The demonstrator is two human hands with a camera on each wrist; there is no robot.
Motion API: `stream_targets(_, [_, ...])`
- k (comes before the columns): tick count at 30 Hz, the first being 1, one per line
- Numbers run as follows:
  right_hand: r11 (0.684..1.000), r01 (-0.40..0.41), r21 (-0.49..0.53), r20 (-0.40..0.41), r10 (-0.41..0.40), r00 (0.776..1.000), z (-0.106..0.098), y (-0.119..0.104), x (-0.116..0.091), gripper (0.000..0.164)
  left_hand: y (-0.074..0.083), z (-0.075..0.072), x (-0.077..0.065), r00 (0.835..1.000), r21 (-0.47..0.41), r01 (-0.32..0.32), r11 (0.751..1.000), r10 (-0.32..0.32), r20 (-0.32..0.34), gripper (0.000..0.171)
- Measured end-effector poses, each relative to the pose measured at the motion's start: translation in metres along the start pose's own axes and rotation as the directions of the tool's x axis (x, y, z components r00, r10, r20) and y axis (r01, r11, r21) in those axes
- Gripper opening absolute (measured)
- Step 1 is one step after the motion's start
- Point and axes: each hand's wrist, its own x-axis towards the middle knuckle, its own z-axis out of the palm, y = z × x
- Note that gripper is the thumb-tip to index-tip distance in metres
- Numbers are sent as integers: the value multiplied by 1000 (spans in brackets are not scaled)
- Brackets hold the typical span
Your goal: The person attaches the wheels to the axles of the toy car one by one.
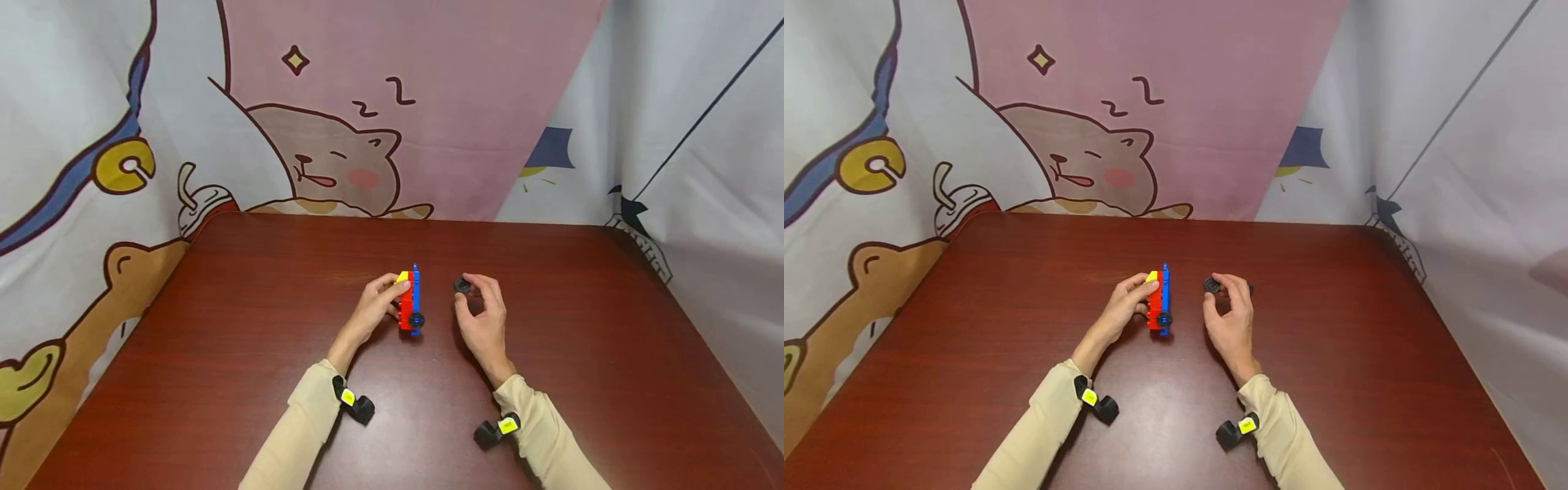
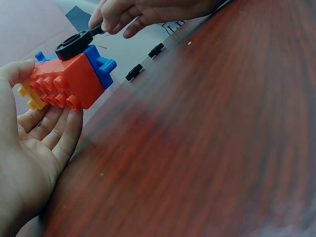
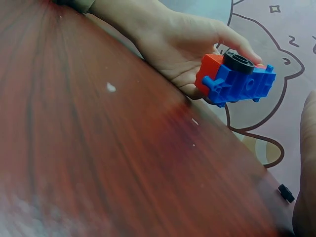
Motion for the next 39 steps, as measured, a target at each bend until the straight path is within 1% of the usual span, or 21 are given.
stream_targets(7, [1000, 17, 0, -13, -17, 1000, 1, 0, 0, 36, 0, 1, 0, 1000, -2, 1, 1000, -1, 3, 25])
stream_targets(16, [997, 66, 41, -47, -64, 997, 6, -3, 2, 37, 3, -1, -1, 1000, 4, 7, 1000, -7, 0, 26])
stream_targets(23, [994, 91, 57, -29, -90, 996, 16, -6, 0, 37, 2, 0, 0, 1000, 2, 8, 1000, -8, -3, 24])
stream_targets(28, [993, 95, 68, -25, -94, 995, 22, -8, -1, 38, 1, 1, 1, 1000, 3, 6, 1000, -6, -1, 23])
stream_targets(34, [994, 91, 64, -4, -91, 996, 29, -14, -1, 37, 1, 2, 2, 1000, 3, 4, 1000, -4, -4, 23])
stream_targets(39, [993, 105, 56, 3, -106, 994, 34, -18, -1, 37, 2, 1, 1, 1000, 11, 10, 1000, -10, -13, 23])
